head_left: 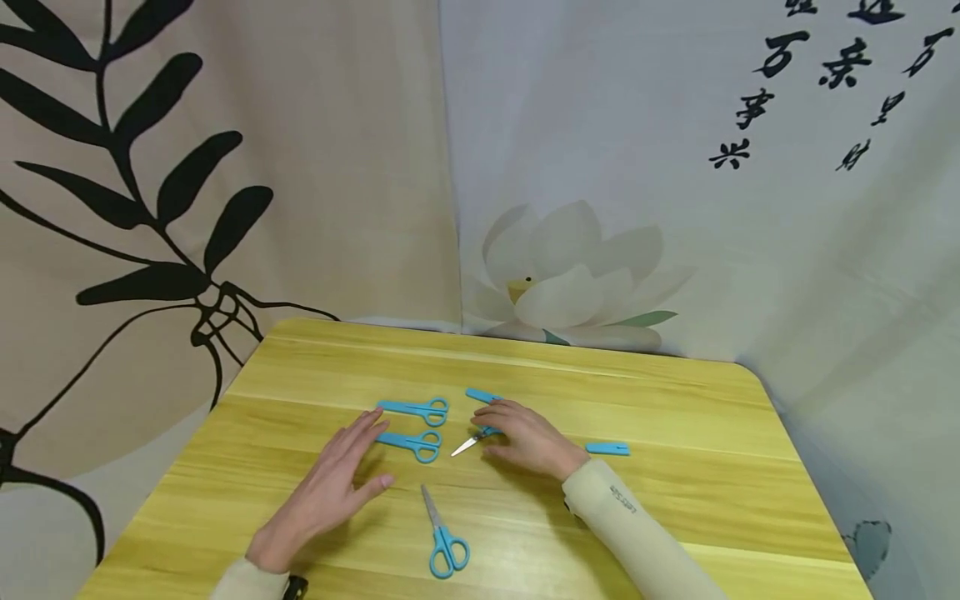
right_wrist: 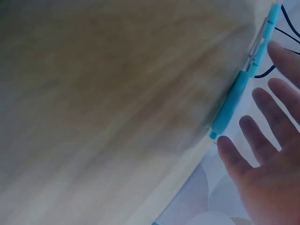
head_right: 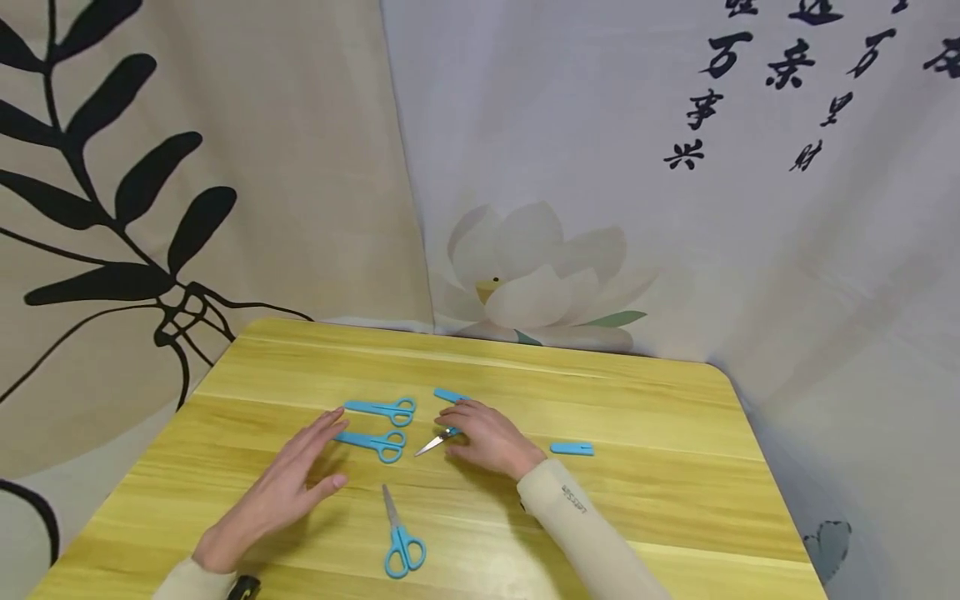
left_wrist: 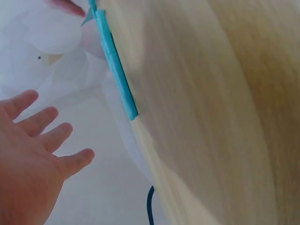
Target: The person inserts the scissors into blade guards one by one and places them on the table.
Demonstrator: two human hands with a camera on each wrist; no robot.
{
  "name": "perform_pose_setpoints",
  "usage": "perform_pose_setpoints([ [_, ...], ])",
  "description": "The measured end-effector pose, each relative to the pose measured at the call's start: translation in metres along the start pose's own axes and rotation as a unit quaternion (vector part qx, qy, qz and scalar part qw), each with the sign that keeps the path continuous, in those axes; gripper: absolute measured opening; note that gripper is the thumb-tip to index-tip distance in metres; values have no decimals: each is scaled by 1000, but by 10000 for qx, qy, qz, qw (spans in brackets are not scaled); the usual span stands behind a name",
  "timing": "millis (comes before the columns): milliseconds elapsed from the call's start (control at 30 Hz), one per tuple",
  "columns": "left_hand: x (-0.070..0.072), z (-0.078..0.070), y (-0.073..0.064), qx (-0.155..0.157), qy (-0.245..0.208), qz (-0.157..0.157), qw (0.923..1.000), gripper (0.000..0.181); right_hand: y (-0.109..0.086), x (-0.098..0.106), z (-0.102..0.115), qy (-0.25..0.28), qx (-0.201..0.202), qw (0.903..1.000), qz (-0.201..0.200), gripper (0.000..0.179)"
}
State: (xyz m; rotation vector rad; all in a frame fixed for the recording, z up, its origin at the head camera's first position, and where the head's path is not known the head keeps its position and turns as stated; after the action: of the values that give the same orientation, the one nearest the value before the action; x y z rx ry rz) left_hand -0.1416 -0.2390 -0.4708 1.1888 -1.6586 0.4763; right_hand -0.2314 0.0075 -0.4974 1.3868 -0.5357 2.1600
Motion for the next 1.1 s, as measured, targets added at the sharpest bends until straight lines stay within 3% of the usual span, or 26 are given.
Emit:
perform_pose_setpoints([
  [700,-1,-1,-2,-5,-308,-28,9995,72,17,-3,-11,-87,82,9998,-161,18],
  [1100,-2,0,-3,100,-384,73,9992,71,12,-2,-5,-387,110,9991,-91,16],
])
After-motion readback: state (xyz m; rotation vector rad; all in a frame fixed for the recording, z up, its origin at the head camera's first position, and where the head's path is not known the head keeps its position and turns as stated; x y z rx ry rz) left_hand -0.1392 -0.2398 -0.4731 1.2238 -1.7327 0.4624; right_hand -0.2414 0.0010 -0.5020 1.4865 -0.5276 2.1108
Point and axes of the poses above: each hand's wrist, its own y-axis towards the middle knuckle, its own x-axis out of the back of the hand, z = x × y, the point moved 8 cm from there along y, towards the middle knuckle, and after that the axes turned 8 degrees about z, right-handed, at the moved point
